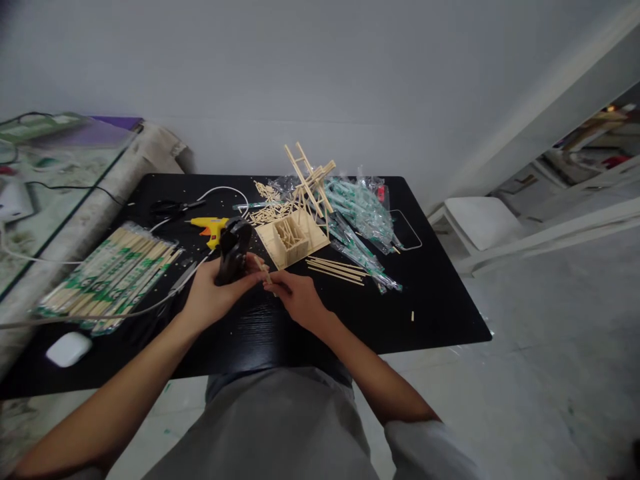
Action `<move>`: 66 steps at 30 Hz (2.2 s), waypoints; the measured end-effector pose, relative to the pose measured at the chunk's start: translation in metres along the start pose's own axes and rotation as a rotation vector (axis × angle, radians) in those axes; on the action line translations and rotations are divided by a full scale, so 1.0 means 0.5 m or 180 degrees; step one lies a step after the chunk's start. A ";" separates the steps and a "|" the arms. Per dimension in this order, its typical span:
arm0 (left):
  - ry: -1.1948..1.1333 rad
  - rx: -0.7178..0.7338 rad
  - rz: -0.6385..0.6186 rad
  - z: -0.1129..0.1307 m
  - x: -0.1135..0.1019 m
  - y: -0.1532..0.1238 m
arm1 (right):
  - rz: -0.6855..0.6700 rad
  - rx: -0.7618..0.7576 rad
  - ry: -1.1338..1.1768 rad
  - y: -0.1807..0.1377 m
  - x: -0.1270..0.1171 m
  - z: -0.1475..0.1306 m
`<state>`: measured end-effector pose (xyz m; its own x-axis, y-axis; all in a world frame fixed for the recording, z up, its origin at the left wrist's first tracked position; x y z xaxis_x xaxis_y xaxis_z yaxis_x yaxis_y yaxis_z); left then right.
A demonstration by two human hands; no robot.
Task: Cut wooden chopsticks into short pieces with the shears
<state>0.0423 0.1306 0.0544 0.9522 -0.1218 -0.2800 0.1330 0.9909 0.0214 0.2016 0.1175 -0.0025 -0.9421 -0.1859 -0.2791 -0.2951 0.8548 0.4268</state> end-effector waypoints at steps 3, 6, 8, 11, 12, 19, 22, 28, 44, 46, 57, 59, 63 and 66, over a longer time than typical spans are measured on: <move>-0.0033 -0.0040 -0.0018 -0.008 0.002 -0.005 | -0.0140 -0.0062 -0.0095 -0.004 0.004 0.001; 0.0090 -0.0063 -0.0089 -0.008 0.006 -0.008 | -0.0274 -0.0111 -0.0221 -0.005 0.006 0.000; 0.0091 -0.0088 -0.0117 -0.008 0.007 -0.010 | -0.0351 -0.0143 -0.0305 -0.006 0.008 0.000; 0.0003 -0.0124 -0.0117 -0.009 0.009 -0.012 | -0.0412 -0.0213 -0.0392 -0.007 0.010 0.000; -0.0013 -0.0136 -0.0108 -0.009 0.009 -0.012 | -0.0425 -0.0233 -0.0403 -0.008 0.011 0.000; -0.0182 -0.0242 -0.0009 -0.010 0.014 -0.015 | -0.0435 -0.0190 -0.0459 -0.012 0.014 0.009; -0.0256 -0.0278 -0.0014 -0.013 0.017 -0.016 | -0.0388 -0.0216 -0.0477 -0.013 0.015 0.012; -0.0216 -0.0244 0.0057 -0.020 0.016 -0.012 | -0.0317 -0.0367 -0.0471 -0.015 0.015 0.006; -0.0028 -0.0254 0.0118 -0.013 0.011 -0.013 | -0.0314 -0.0341 -0.0543 -0.015 0.018 0.017; -0.0050 -0.0276 0.0123 -0.012 0.012 -0.013 | -0.0323 -0.0339 -0.0563 -0.016 0.019 0.019; 0.1972 0.0138 0.0204 0.022 -0.088 -0.028 | -0.0344 -0.0319 -0.0618 -0.011 0.020 0.010; 0.2692 0.0250 0.0226 0.029 -0.106 -0.034 | -0.0365 -0.0342 -0.0643 -0.010 0.021 0.010; 0.3773 0.0331 0.0148 0.045 -0.106 -0.046 | -0.0394 -0.0342 -0.0704 -0.009 0.023 0.011; 0.4182 0.0478 0.0049 0.058 -0.084 -0.053 | -0.0394 -0.0345 -0.0735 -0.010 0.025 0.012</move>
<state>0.0069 0.1076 0.0934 -0.0081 0.1199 -0.9928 0.2347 0.9653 0.1147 0.1925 0.1141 -0.0132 -0.8404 -0.1598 -0.5180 -0.4326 0.7734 0.4634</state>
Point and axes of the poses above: each hand's wrist, its own y-axis towards the middle knuckle, its own x-axis out of the palm, z = x × y, the point moved 7 cm from there along y, towards the middle knuckle, and after that the axes turned 10 degrees about -x, right-handed, at the moved point
